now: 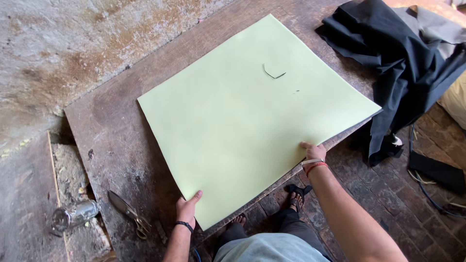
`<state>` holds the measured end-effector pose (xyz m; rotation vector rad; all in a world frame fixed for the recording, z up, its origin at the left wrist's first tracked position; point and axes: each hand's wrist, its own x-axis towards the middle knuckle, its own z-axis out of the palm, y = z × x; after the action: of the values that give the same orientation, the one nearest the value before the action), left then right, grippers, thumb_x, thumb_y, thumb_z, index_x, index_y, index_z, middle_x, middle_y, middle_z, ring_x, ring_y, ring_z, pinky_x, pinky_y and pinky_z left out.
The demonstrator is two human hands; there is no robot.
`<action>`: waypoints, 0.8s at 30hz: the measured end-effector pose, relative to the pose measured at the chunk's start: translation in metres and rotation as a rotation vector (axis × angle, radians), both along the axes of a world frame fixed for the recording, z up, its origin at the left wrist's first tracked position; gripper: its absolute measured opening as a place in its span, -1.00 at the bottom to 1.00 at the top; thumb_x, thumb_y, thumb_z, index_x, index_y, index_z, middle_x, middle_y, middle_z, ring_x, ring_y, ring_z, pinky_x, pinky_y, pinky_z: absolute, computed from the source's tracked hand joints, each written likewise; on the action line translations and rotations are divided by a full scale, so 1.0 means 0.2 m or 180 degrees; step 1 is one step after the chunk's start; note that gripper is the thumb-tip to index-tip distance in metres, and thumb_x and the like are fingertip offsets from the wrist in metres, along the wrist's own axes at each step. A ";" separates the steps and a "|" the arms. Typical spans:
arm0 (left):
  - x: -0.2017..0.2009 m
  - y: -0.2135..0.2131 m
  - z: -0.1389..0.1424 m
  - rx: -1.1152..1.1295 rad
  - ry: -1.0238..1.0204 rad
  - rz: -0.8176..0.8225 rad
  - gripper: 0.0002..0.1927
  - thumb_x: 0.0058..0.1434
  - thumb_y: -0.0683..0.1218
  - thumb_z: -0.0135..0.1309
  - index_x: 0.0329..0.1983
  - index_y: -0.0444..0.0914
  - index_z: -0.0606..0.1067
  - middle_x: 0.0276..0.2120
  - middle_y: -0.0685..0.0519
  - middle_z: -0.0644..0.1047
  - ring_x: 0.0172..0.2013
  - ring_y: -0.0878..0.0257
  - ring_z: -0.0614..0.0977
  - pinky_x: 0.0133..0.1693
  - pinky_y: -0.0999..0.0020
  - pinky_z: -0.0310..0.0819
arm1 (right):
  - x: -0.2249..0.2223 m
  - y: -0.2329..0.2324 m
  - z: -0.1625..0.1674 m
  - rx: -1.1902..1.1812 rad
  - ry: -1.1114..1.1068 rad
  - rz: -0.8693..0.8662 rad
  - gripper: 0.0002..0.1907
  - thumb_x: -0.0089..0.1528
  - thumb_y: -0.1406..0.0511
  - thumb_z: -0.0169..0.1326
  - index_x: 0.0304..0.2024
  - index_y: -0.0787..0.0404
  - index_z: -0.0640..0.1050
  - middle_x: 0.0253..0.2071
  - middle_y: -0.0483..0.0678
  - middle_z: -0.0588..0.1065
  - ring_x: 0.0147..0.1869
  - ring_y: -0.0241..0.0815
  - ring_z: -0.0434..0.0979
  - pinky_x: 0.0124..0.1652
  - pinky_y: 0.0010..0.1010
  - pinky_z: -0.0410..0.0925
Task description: The person spreads a black fabric sheet over a foam sheet on a wooden work table, smooths it flat with both hands, cuts the fabric with shears, and separates the cut fabric and foam pieces. They then pour adhesive from a can into a spray gun and carry the spray gun across the workshop.
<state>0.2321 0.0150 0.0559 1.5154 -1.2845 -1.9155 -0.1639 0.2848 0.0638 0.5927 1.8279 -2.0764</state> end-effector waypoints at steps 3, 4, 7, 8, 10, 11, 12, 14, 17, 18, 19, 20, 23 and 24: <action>-0.02 0.08 -0.07 -0.0275 -0.0303 0.0556 -0.59 0.12 -0.16 0.32 0.01 -0.38 0.54 -0.09 -0.09 0.64 -0.12 0.16 0.62 -0.05 0.24 0.49 | -0.03 0.04 0.02 0.0269 -0.0579 0.0390 -0.73 0.13 0.46 0.25 -0.11 0.37 0.56 -0.15 0.06 0.61 -0.19 -0.11 0.65 -0.12 -0.33 0.50; -0.02 0.10 -0.08 -0.0405 -0.0380 0.0662 -0.61 0.14 -0.15 0.33 0.01 -0.40 0.56 -0.08 -0.08 0.64 -0.11 0.18 0.61 -0.04 0.27 0.47 | -0.02 0.07 0.01 0.0250 -0.0856 0.0448 -0.69 0.15 0.44 0.27 -0.07 0.38 0.53 -0.13 0.08 0.59 -0.20 -0.09 0.65 -0.13 -0.32 0.52; -0.05 0.15 -0.10 -0.0417 -0.0759 0.0938 -0.61 0.14 -0.16 0.32 0.02 -0.40 0.57 -0.08 -0.07 0.64 -0.12 0.19 0.63 -0.04 0.29 0.50 | -0.06 0.19 -0.01 0.0125 -0.1122 0.0486 -0.67 0.21 0.38 0.19 0.00 0.38 0.49 -0.11 0.08 0.57 -0.24 -0.09 0.65 -0.24 -0.31 0.54; -0.05 0.17 -0.09 -0.0513 -0.0950 0.0913 -0.61 0.15 -0.15 0.32 0.03 -0.40 0.57 -0.08 -0.08 0.64 -0.12 0.18 0.63 -0.04 0.28 0.50 | -0.08 0.24 -0.02 0.0066 -0.1134 0.0494 -0.67 0.23 0.36 0.13 0.02 0.38 0.49 -0.11 0.07 0.57 -0.26 -0.10 0.66 -0.29 -0.30 0.53; -0.06 0.20 -0.07 -0.0715 -0.1340 0.0869 -0.61 0.17 -0.15 0.33 0.04 -0.39 0.58 -0.07 -0.11 0.65 -0.12 0.16 0.63 -0.05 0.26 0.50 | -0.15 0.31 -0.04 0.0360 -0.0931 0.0530 -0.68 0.24 0.36 0.14 0.01 0.36 0.46 -0.13 0.06 0.55 -0.26 -0.12 0.62 -0.34 -0.34 0.52; -0.06 0.22 -0.05 -0.0747 -0.1603 0.0791 -0.61 0.19 -0.14 0.32 0.05 -0.38 0.58 -0.07 -0.12 0.65 -0.11 0.13 0.64 -0.04 0.24 0.51 | -0.18 0.33 -0.06 0.0493 -0.0819 0.0555 -0.69 0.24 0.36 0.15 0.00 0.35 0.44 -0.15 0.05 0.54 -0.26 -0.13 0.61 -0.37 -0.37 0.51; -0.06 0.23 -0.02 -0.0782 -0.1859 0.0710 -0.61 0.21 -0.13 0.32 0.06 -0.38 0.58 -0.06 -0.13 0.65 -0.10 0.10 0.65 -0.02 0.22 0.53 | -0.20 0.36 -0.06 0.0607 -0.0820 0.0731 -0.71 0.24 0.36 0.16 -0.02 0.35 0.47 -0.16 0.04 0.55 -0.25 -0.14 0.61 -0.37 -0.37 0.51; -0.07 0.25 0.04 -0.0851 -0.2329 0.0660 -0.56 0.22 -0.13 0.31 0.14 -0.34 0.53 -0.01 -0.16 0.62 -0.04 0.05 0.64 0.02 0.16 0.52 | -0.23 0.40 -0.08 0.0828 -0.0810 0.1071 -0.76 0.24 0.36 0.18 -0.08 0.35 0.53 -0.18 0.03 0.58 -0.23 -0.16 0.62 -0.36 -0.37 0.51; -0.14 0.27 0.08 -0.1331 -0.2932 0.0575 -0.39 0.16 -0.21 0.27 0.29 -0.27 0.38 0.15 -0.22 0.49 0.11 -0.04 0.54 0.12 0.05 0.42 | -0.22 0.44 -0.10 0.0899 -0.0903 0.1399 -0.82 0.23 0.34 0.19 -0.15 0.30 0.55 -0.23 -0.02 0.60 -0.25 -0.17 0.65 -0.38 -0.40 0.50; -0.19 0.27 0.08 -0.1736 -0.3098 0.0412 -0.34 0.11 -0.25 0.26 0.31 -0.28 0.36 0.21 -0.25 0.42 0.16 -0.08 0.48 0.15 0.00 0.36 | -0.21 0.45 -0.10 0.0854 -0.1001 0.1427 -0.81 0.24 0.33 0.20 -0.16 0.30 0.53 -0.24 0.00 0.60 -0.26 -0.16 0.64 -0.37 -0.38 0.50; -0.23 0.28 0.08 -0.2139 -0.3246 0.0228 -0.29 0.07 -0.30 0.24 0.32 -0.29 0.33 0.26 -0.28 0.35 0.21 -0.12 0.42 0.18 -0.04 0.31 | -0.21 0.46 -0.10 0.0816 -0.1100 0.1442 -0.80 0.25 0.32 0.21 -0.17 0.29 0.50 -0.25 0.03 0.59 -0.28 -0.14 0.64 -0.37 -0.37 0.50; -0.28 0.30 0.07 -0.1993 -0.3163 0.0003 -0.31 0.11 -0.26 0.21 0.34 -0.24 0.32 0.32 -0.19 0.32 0.25 -0.08 0.40 0.22 -0.04 0.31 | -0.20 0.48 -0.09 0.0772 -0.1181 0.1451 -0.78 0.26 0.31 0.22 -0.17 0.29 0.48 -0.26 0.06 0.58 -0.30 -0.13 0.64 -0.37 -0.35 0.51; -0.55 0.39 0.02 -0.2032 -0.2903 -0.0895 -0.38 0.19 -0.15 0.17 0.36 -0.15 0.36 0.40 -0.07 0.31 0.37 0.01 0.39 0.35 -0.02 0.26 | -0.24 0.54 -0.06 0.1088 -0.1157 0.1403 -0.81 0.28 0.25 0.18 -0.16 0.23 0.53 -0.26 0.01 0.61 -0.34 -0.23 0.64 -0.37 -0.38 0.47; -0.65 0.44 0.00 -0.2248 -0.2938 -0.1281 -0.41 0.19 -0.15 0.18 0.32 -0.12 0.39 0.44 -0.11 0.23 0.40 -0.02 0.30 0.36 -0.03 0.19 | -0.26 0.56 -0.05 0.1243 -0.0965 0.1135 -0.78 0.27 0.26 0.20 -0.15 0.24 0.50 -0.25 0.02 0.58 -0.35 -0.21 0.61 -0.37 -0.37 0.47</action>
<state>0.1015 0.1026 0.0556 1.8335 -2.4488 -0.6495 -0.2155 0.3965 0.0543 0.5843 1.9902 -1.3349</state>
